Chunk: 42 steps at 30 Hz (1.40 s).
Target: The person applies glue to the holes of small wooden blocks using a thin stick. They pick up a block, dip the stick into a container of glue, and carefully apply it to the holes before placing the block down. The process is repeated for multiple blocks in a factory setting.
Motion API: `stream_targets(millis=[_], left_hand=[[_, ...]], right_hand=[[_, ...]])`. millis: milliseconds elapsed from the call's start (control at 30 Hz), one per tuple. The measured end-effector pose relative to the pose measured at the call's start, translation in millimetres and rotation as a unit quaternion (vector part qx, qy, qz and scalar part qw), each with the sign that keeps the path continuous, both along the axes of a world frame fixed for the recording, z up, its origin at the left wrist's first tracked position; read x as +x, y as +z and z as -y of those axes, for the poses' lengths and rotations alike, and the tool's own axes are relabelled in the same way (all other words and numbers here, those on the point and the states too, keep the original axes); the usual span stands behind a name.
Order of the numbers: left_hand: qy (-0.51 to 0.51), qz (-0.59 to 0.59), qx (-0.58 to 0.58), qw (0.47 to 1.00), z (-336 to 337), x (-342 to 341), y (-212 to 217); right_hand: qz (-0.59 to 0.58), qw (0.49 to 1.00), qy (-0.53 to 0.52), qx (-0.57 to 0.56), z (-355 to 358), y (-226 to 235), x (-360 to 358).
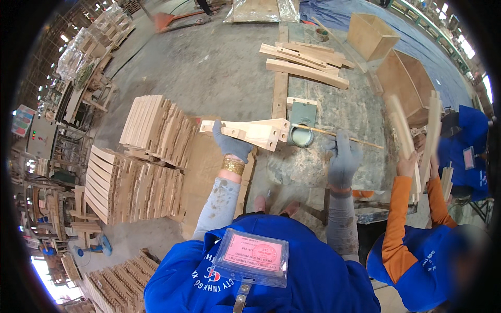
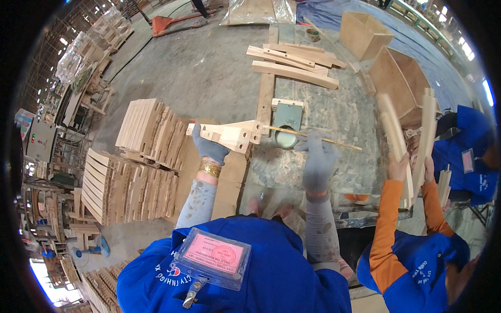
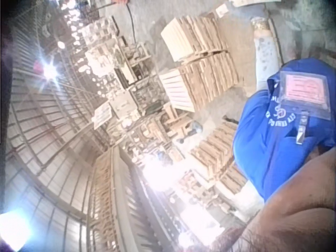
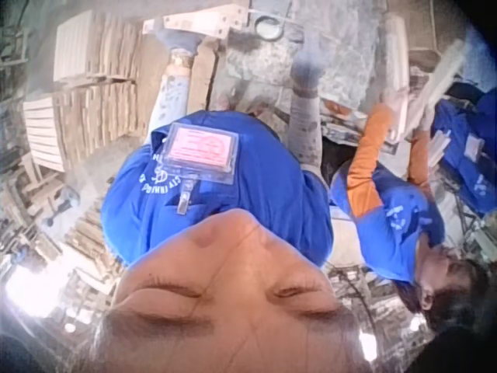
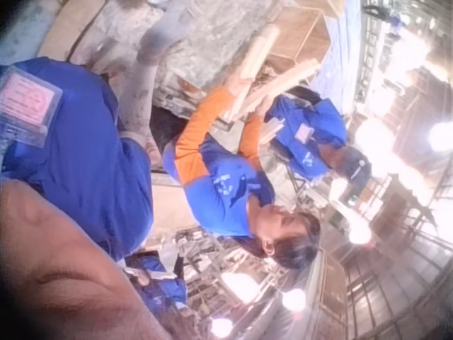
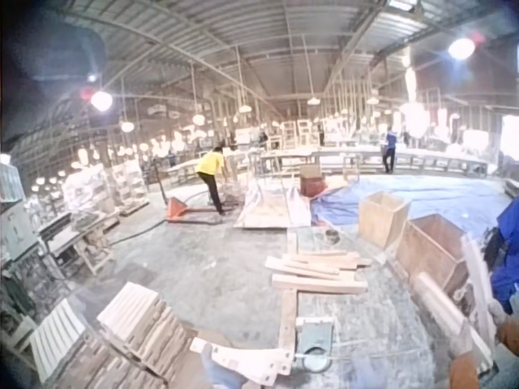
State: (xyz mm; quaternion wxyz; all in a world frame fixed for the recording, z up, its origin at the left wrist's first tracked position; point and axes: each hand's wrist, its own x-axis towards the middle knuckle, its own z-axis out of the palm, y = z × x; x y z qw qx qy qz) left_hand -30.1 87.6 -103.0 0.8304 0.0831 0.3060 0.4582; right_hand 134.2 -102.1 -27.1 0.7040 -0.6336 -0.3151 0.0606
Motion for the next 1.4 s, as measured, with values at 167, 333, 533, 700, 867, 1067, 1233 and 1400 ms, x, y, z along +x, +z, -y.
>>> stream_targets(millis=[167,333,533,700,867,1067,1233,1400], left_hand=[[0.008,-0.004,-0.018,1.0,6,10,16],[0.027,-0.005,0.008,1.0,3,10,11],[0.022,0.002,0.004,1.0,2,10,12],[0.03,-0.013,0.004,0.999,3,8,18],[0.027,-0.006,0.013,1.0,6,7,26],[0.027,0.001,0.017,0.999,6,10,27],[0.031,-0.001,0.019,0.999,1,10,16],[0.022,0.003,0.021,1.0,4,10,23]], right_hand=[[-0.072,0.995,0.068,0.004,4,47,-23],[-0.028,0.994,0.101,-0.012,2,56,-31],[0.04,0.994,0.099,-0.034,-3,60,-38],[-0.025,0.998,0.052,-0.003,-1,58,-43],[-0.06,0.997,0.041,-0.026,9,62,-37],[-0.015,0.997,0.067,-0.04,11,56,-44],[0.12,0.987,0.098,-0.046,5,57,-49],[0.205,0.965,0.127,-0.103,14,52,-40]])
